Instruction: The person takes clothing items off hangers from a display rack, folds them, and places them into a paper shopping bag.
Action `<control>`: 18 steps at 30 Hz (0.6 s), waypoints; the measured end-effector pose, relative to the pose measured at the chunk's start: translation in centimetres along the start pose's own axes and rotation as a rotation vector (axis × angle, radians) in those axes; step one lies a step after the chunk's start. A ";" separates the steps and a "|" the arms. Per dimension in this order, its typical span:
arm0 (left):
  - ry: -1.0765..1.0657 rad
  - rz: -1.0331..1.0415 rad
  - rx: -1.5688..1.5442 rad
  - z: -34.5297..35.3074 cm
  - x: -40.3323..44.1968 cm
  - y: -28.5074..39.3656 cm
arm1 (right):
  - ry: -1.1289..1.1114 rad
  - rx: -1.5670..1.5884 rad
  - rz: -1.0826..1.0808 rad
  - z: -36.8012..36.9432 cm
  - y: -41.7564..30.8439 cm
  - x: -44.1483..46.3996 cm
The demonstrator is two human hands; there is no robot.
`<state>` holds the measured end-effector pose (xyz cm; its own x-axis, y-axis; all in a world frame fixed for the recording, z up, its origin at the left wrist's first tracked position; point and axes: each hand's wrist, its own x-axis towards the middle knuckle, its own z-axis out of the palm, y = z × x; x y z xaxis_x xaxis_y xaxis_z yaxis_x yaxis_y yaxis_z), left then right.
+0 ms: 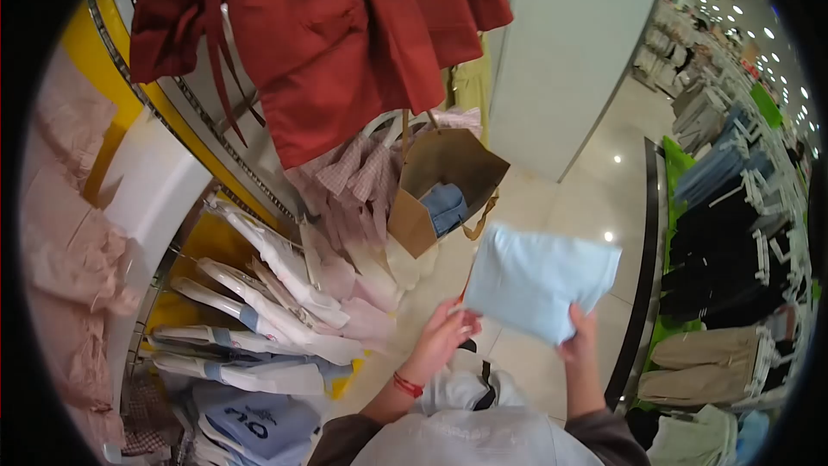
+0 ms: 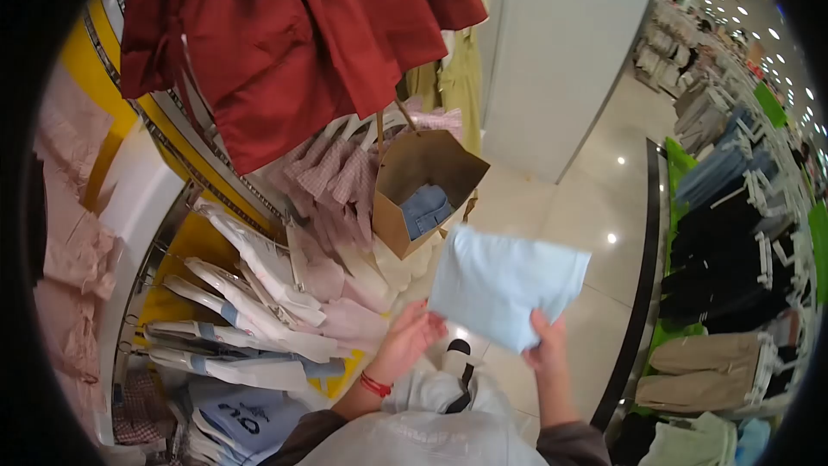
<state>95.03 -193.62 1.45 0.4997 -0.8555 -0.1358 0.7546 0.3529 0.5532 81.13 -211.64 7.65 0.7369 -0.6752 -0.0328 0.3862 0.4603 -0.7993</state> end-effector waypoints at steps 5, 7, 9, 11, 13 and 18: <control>0.209 0.277 0.610 -1.1 3.9 3.6 | -0.179 -0.148 0.017 4.0 -4.0 13.5; 0.341 0.284 0.798 -2.5 5.2 4.8 | -0.245 -0.246 0.090 5.2 -3.7 18.4; 0.408 0.389 0.982 -3.2 6.7 5.7 | -0.277 -0.346 0.205 6.3 -1.3 22.5; 0.440 0.345 1.270 -2.1 7.9 8.1 | -0.406 -0.413 0.272 7.3 1.9 26.2; 0.447 0.264 1.542 -1.0 9.6 10.3 | -0.508 -0.458 0.330 9.3 4.4 28.2; 0.446 0.311 1.879 -3.1 13.5 10.2 | -0.808 -0.700 0.453 9.8 10.7 31.5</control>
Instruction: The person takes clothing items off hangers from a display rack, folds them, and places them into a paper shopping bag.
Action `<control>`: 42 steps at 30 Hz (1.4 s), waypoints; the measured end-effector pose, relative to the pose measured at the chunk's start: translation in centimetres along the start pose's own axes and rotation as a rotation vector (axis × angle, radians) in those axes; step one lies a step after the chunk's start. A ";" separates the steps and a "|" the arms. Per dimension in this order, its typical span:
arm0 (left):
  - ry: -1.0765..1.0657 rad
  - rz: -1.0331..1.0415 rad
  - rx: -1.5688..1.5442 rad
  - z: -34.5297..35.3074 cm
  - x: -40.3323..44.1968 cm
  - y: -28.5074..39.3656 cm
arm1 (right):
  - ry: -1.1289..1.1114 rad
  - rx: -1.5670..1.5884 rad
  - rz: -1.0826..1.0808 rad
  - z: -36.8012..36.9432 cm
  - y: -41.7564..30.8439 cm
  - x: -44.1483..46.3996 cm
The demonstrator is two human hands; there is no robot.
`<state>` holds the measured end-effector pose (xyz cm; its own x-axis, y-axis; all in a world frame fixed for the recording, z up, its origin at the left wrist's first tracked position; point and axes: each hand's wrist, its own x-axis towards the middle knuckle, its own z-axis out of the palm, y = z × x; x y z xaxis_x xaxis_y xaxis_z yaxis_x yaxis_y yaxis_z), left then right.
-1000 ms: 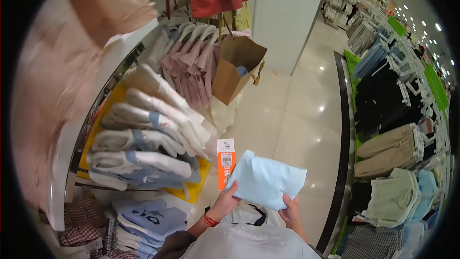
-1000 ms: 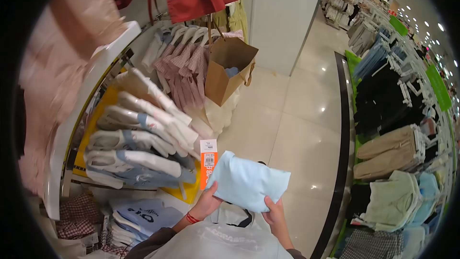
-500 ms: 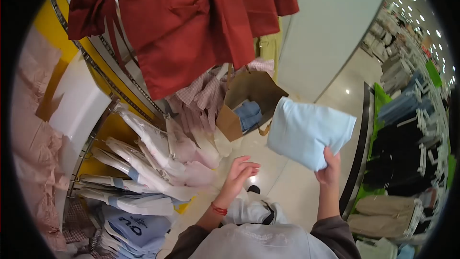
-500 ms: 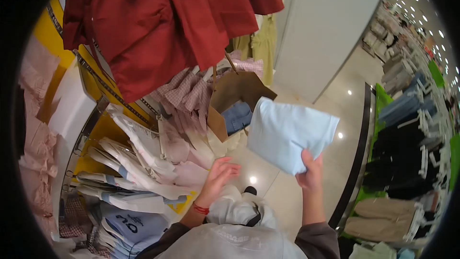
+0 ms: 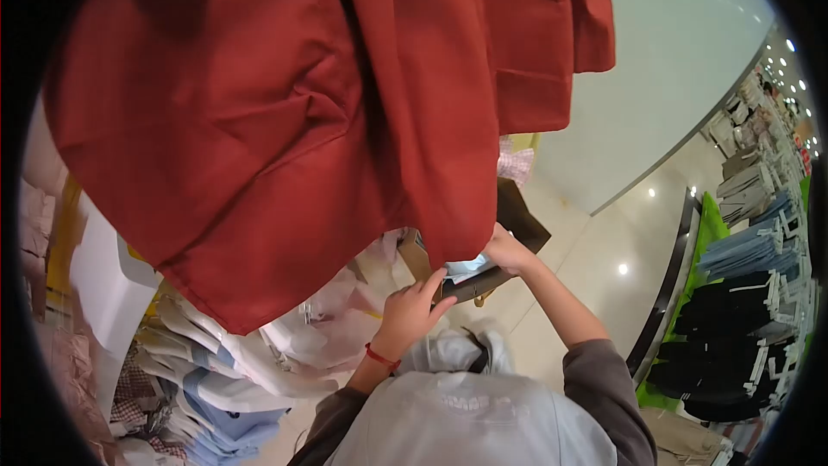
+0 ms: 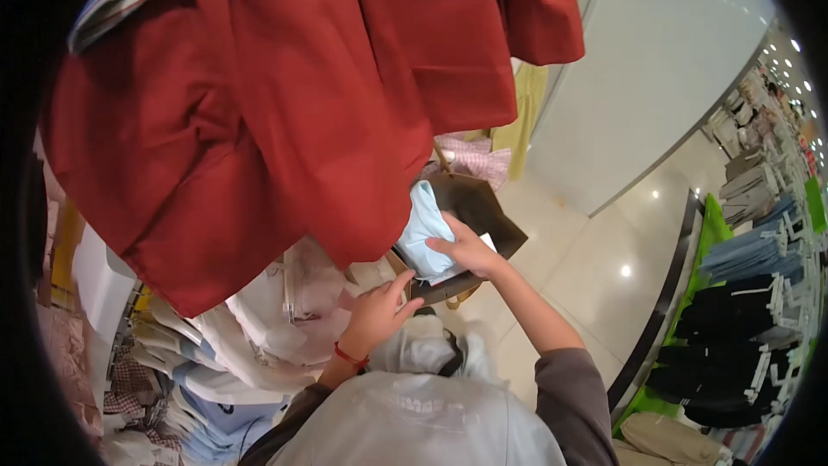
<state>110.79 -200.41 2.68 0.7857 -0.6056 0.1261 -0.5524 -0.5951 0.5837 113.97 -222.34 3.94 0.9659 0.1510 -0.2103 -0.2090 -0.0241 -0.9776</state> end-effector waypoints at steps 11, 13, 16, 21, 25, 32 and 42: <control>0.132 -0.105 0.125 3.8 -0.2 0.5 | -0.196 -1.258 0.424 -5.4 9.1 4.7; 0.169 -0.156 0.149 3.8 -0.2 0.8 | -0.199 -1.336 0.393 -5.0 6.3 3.8; 0.194 -0.222 0.210 3.5 -0.7 1.6 | -0.184 -1.310 0.210 -4.9 5.1 2.3; 0.340 -0.260 0.201 4.5 -1.2 4.3 | -0.125 -1.177 -0.024 -5.1 3.2 -2.4; 0.413 -0.354 0.055 6.1 -3.9 5.9 | -0.138 -1.028 -0.216 -5.1 2.8 -5.4; 0.432 -0.816 -0.136 9.4 -16.5 7.1 | -0.029 -0.699 -0.595 0.7 0.9 -8.5; 0.822 -1.748 -0.646 29.4 -45.4 1.0 | -0.703 -0.561 -0.773 19.2 2.0 -11.2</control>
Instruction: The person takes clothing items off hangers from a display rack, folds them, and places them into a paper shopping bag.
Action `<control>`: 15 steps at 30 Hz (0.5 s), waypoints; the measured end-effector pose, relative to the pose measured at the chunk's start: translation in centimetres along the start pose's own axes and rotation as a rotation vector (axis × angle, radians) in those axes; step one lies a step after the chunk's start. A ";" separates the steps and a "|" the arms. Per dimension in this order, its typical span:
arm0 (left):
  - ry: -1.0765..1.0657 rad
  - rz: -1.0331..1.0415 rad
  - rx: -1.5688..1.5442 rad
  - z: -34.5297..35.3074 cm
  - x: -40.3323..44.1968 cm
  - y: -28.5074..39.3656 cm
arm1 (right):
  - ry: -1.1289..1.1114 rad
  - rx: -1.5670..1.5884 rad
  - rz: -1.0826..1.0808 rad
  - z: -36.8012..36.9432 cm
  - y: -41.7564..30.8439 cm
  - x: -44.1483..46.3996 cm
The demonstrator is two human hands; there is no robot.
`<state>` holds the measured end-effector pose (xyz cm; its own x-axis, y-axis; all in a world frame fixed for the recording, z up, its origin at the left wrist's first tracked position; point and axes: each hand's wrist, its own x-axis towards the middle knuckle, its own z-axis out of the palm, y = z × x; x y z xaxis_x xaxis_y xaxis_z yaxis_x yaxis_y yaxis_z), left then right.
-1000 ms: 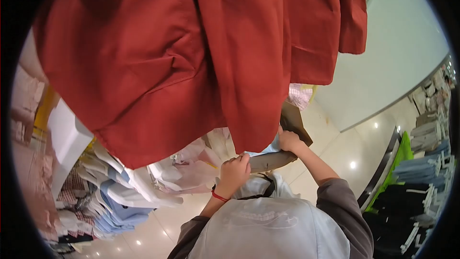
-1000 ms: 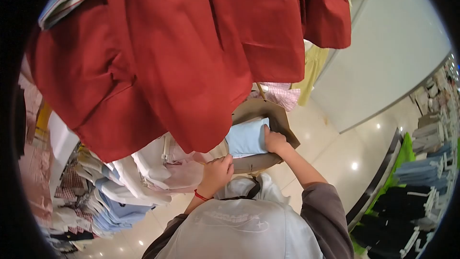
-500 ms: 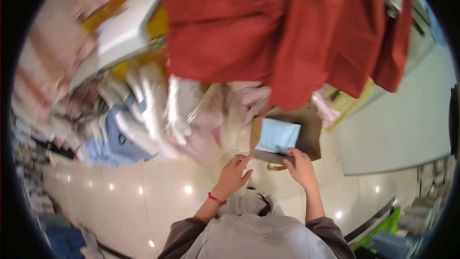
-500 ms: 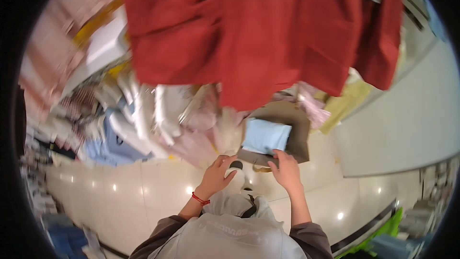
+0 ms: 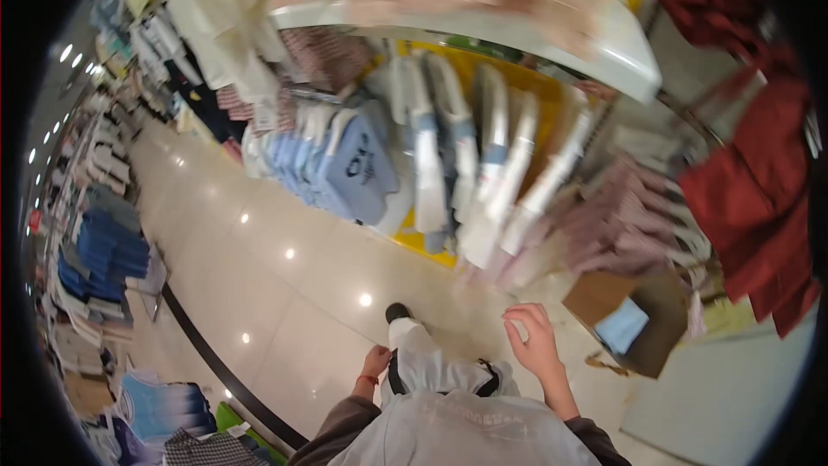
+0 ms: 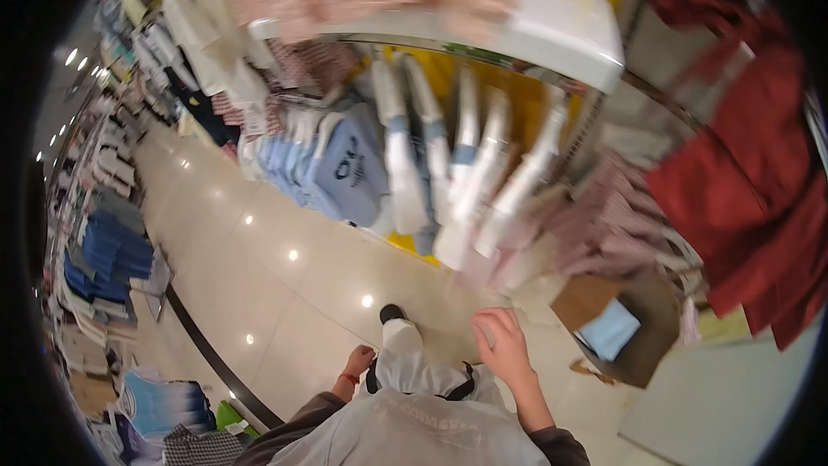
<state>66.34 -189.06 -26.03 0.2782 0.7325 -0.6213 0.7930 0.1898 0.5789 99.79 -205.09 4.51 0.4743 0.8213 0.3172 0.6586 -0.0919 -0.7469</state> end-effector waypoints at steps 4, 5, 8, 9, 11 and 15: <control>0.081 0.058 -0.275 -4.9 2.9 -3.3 | -0.145 0.062 -0.086 9.5 -1.4 6.3; 0.118 0.091 -0.304 -6.5 4.1 -3.3 | -0.205 0.065 -0.113 12.0 -2.1 8.3; 0.151 0.092 -0.479 -12.3 7.7 -2.2 | -0.403 0.070 -0.203 19.2 -4.9 13.9; 0.145 0.079 -0.548 -14.9 8.7 -1.2 | -0.467 0.077 -0.244 21.6 -6.2 15.9; 0.186 0.122 -0.544 -20.5 10.3 1.3 | -0.559 0.085 -0.315 26.0 -8.6 19.8; 0.228 0.281 -0.716 -30.8 11.1 6.9 | -0.666 0.205 -0.324 34.1 -11.8 24.7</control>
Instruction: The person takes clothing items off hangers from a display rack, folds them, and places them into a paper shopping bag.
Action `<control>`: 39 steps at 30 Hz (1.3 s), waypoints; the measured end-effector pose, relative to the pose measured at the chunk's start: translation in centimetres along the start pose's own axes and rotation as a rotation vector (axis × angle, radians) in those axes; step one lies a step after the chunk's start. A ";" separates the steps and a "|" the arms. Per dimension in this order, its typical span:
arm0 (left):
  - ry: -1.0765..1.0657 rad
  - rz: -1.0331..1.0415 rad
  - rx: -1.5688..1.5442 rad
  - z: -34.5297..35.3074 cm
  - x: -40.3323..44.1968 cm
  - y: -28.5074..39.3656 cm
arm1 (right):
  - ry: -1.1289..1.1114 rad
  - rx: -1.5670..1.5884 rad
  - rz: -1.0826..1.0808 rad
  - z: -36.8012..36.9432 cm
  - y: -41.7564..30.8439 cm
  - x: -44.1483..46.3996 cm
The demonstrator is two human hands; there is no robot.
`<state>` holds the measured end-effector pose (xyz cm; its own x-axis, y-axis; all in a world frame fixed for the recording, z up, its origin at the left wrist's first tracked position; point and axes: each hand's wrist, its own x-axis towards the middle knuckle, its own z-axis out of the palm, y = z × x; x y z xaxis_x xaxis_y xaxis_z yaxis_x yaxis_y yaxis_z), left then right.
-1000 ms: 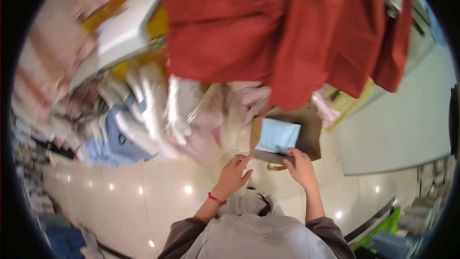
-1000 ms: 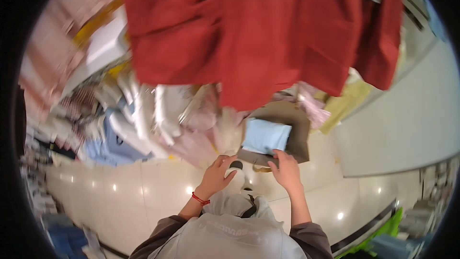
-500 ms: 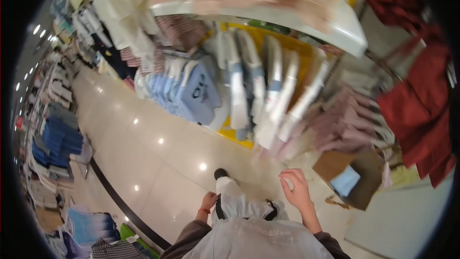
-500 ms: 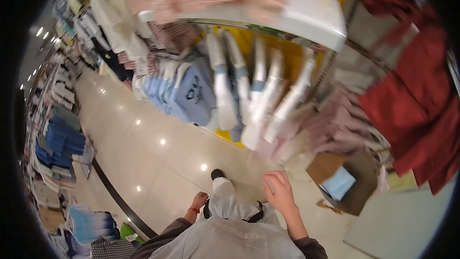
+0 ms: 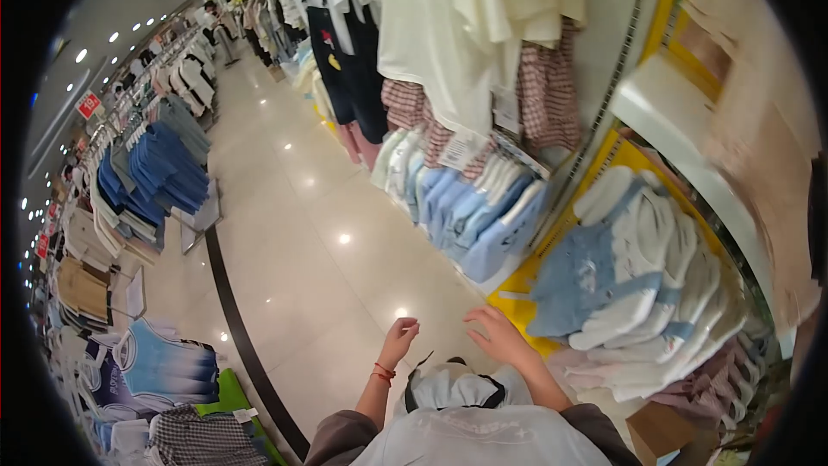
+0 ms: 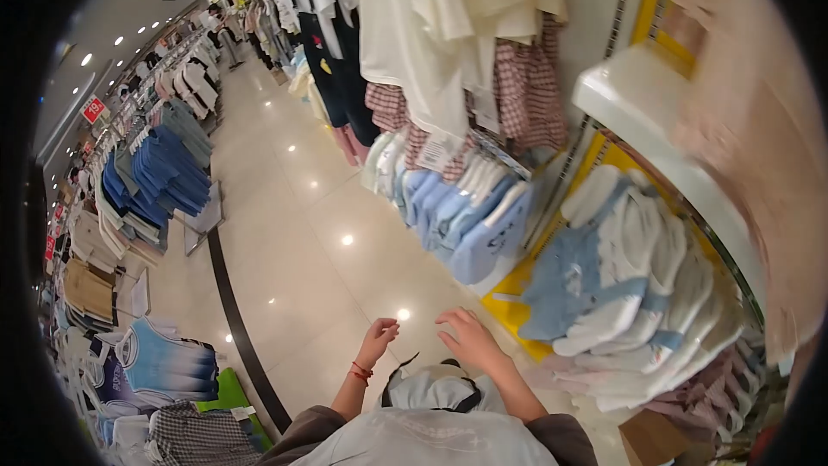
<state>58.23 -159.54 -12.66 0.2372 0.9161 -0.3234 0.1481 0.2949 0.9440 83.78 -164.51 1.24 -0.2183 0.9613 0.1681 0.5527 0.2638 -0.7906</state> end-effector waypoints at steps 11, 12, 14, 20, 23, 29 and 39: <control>0.019 0.096 -0.365 -5.9 7.1 10.5 | 0.031 0.523 0.263 5.9 9.0 16.8; 0.025 0.071 -0.349 -6.6 8.9 10.5 | 0.063 0.557 0.308 6.5 10.5 18.5; 0.033 0.008 -0.320 -8.2 12.7 11.0 | 0.103 0.585 0.369 6.9 12.4 23.3; 0.042 0.141 -0.165 -16.7 25.6 18.8 | 0.048 0.551 0.344 10.3 13.2 40.8; 0.161 0.213 -0.159 -21.4 31.1 21.3 | 0.055 0.212 0.132 12.8 13.9 49.8; 0.361 0.125 -0.405 -30.0 39.1 18.5 | -0.083 -0.238 0.072 15.5 17.4 58.4; 0.379 0.267 -0.123 -53.5 63.8 24.9 | -0.595 -0.358 0.532 19.5 16.9 77.7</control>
<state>25.70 -79.17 -6.30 -0.1192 0.9919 -0.0438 0.0093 0.0452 0.9989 60.51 -86.93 -10.55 -0.1882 0.7890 -0.5848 0.8983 -0.1024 -0.4273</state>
